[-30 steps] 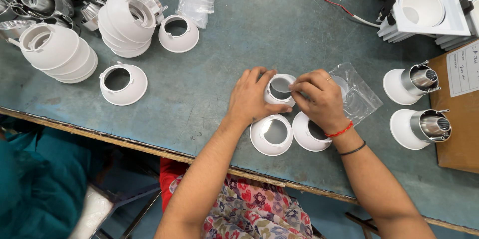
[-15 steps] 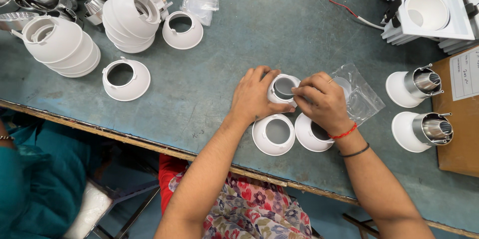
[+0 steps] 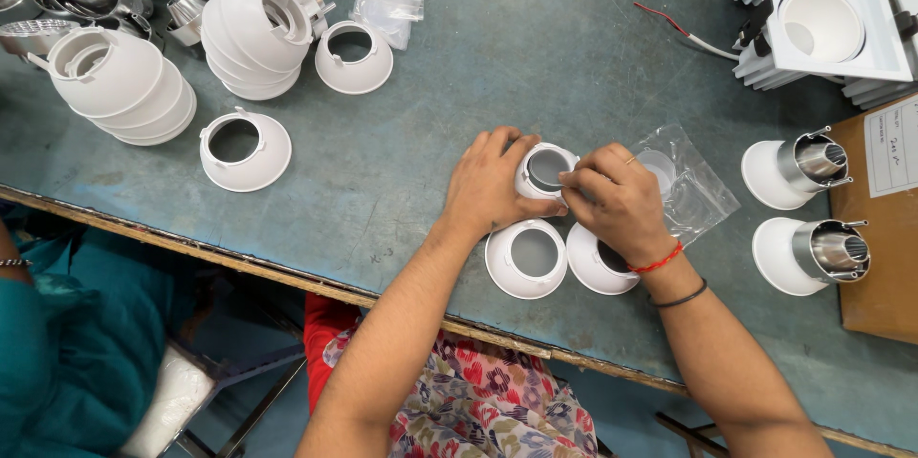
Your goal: The person assembles light fixtures by inserting metal reflectors into white plastic housings and placing circular plastic covers inside them. The person handles the components one at a time, places the assembled units into a cardboard box, and organizes the remaining parts on the table.
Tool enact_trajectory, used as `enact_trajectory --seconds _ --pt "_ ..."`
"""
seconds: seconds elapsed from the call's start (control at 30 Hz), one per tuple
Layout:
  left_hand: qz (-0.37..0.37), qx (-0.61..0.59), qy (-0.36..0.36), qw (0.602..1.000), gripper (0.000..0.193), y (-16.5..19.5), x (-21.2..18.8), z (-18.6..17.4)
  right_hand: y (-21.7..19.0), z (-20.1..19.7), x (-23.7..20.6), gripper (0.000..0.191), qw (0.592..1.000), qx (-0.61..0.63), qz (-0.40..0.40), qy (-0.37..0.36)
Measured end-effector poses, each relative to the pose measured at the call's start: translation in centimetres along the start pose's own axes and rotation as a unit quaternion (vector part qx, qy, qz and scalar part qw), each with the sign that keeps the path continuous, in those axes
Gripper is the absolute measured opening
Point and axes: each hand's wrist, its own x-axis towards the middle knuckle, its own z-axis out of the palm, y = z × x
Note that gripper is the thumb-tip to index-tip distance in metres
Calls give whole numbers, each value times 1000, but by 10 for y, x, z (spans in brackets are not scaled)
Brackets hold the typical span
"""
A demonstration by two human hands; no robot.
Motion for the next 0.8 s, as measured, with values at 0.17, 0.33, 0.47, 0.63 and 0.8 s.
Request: enact_trajectory --seconds 0.17,0.33,0.47,0.63,0.8 --pt "8 1 8 1000 96 -1 -1 1 -1 1 0 17 1000 2 3 -2" --pt "4 -1 5 1000 95 -1 1 1 -1 1 -1 17 1000 11 12 -5" --pt "2 3 4 1000 97 0 0 -1 -3 -1 -3 18 999 25 33 -32" --pt "7 3 9 1000 97 0 -2 -1 -2 -7 -3 26 996 22 26 -83" --pt "7 -1 4 1000 99 0 -2 0 0 -15 0 36 991 3 32 -130"
